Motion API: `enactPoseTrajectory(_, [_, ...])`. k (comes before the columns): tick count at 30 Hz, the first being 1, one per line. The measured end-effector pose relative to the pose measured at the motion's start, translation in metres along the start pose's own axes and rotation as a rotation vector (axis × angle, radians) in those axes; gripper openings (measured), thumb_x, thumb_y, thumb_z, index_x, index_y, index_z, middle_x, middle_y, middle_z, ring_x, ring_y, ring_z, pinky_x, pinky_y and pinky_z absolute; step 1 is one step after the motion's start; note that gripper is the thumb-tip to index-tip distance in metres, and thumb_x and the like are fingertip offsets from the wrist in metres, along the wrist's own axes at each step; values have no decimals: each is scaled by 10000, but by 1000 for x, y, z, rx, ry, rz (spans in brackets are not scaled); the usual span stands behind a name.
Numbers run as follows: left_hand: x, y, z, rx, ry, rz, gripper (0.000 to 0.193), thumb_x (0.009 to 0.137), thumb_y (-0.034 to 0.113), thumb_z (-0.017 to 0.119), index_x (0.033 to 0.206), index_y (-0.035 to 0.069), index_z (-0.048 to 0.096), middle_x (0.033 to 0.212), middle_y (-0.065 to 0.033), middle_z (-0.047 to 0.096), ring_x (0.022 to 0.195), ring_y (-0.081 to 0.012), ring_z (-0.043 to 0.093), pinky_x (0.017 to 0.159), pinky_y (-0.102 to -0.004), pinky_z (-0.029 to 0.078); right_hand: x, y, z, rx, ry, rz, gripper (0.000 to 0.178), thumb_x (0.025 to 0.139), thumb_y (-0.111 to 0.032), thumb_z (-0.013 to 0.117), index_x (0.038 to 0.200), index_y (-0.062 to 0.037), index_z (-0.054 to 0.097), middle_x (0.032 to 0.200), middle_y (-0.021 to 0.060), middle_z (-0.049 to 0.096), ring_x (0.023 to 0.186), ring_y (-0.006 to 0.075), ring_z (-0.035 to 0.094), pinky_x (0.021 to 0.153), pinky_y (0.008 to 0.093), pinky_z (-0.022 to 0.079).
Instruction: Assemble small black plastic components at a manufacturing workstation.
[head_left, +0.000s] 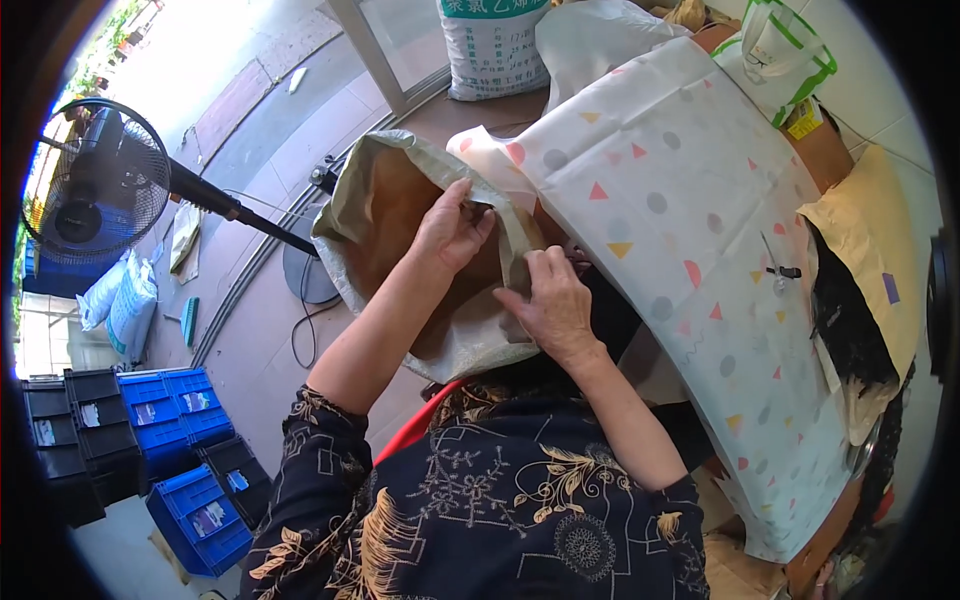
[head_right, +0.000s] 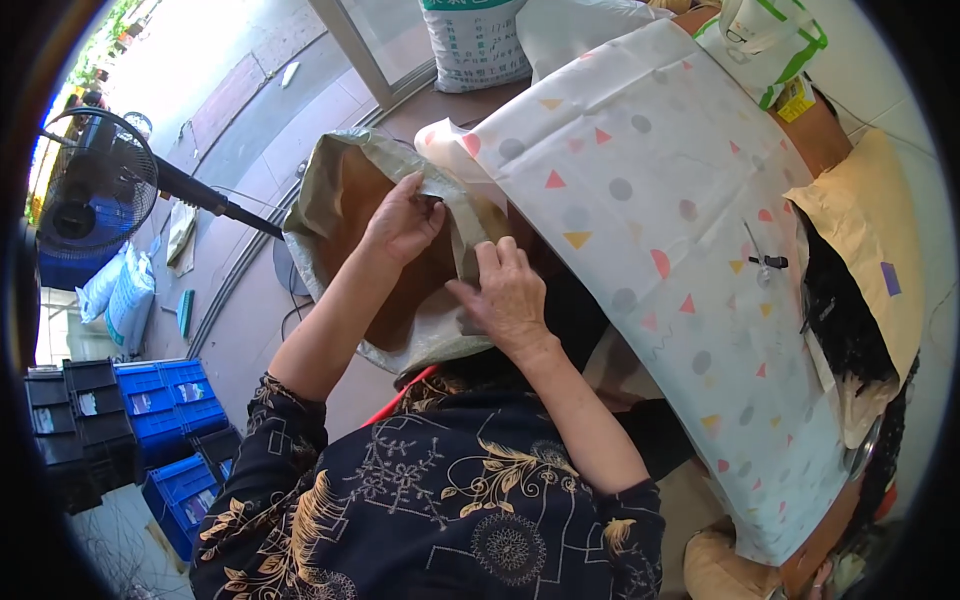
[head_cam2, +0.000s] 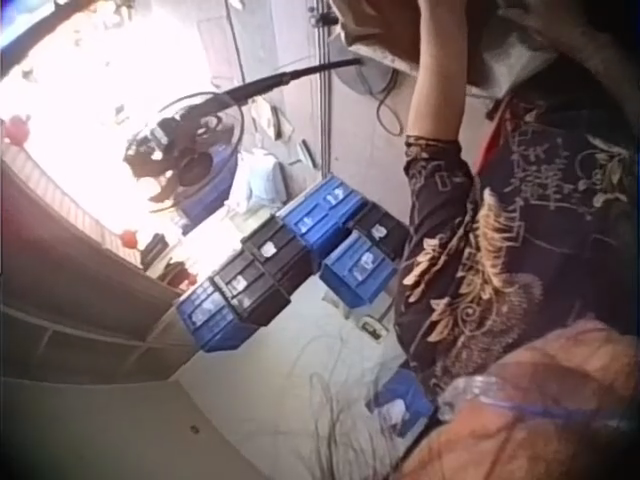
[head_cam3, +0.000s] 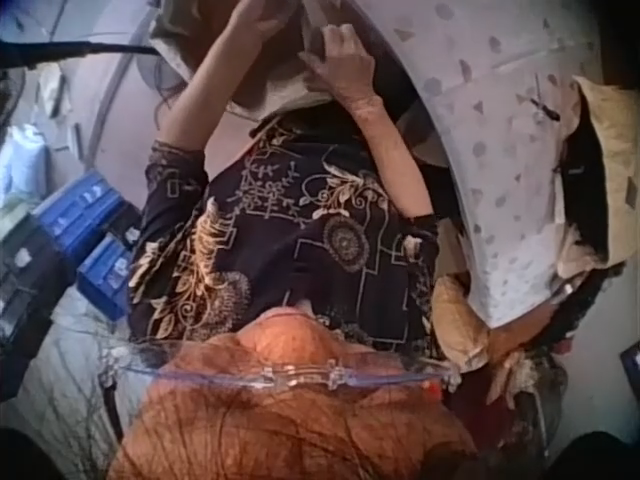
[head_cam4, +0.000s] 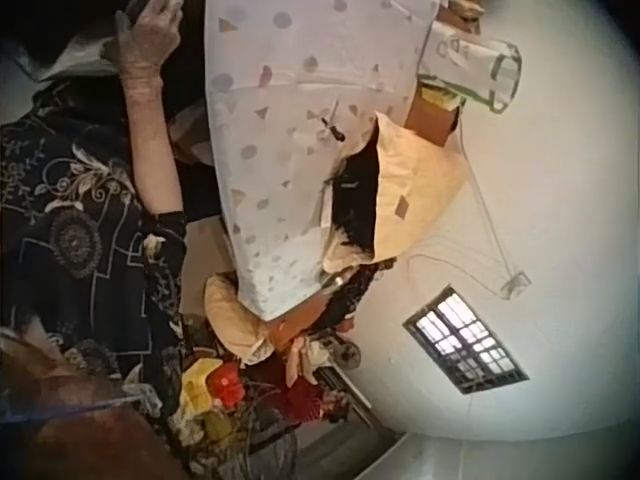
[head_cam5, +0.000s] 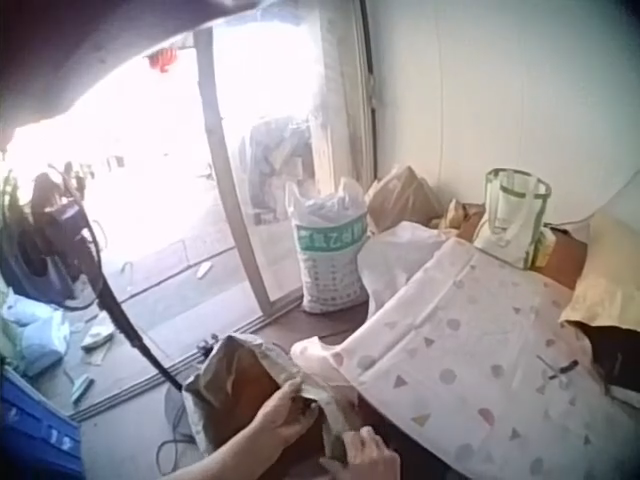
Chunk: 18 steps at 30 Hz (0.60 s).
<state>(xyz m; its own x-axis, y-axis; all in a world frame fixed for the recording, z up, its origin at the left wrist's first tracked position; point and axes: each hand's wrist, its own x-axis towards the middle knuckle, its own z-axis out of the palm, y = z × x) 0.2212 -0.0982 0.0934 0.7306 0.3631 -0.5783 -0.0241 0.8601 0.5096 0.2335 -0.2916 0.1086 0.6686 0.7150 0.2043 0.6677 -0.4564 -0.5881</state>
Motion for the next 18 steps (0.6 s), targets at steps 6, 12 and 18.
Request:
enactPoseTrajectory(6, [-36,-32,-41,923,-242,83,495,877,405,637,1119,5,472,986,-84,553,934,-161,546,847,-334,463,12,47,27,25,-26,102,411,754,-314,730,965,-55,489,988,148,508,874,361,585,666,446,505])
enactPoseTrajectory(12, [-76,-58,-93,1601,-413,140,864,761,432,719,1325,-79,310,1197,-286,505,1103,-368,523,972,-406,416,14,22,21,-199,-39,39,565,718,-363,760,1093,-73,455,1067,158,495,936,358,572,685,448,522])
enactPoseTrajectory(18, [-50,-84,-117,1613,-517,351,879,773,465,674,1368,-40,270,1270,-319,451,1182,-437,464,1019,-453,373,25,1,30,-386,-87,-155,774,681,-374,783,1286,-80,399,1220,183,438,1003,364,549,738,462,520])
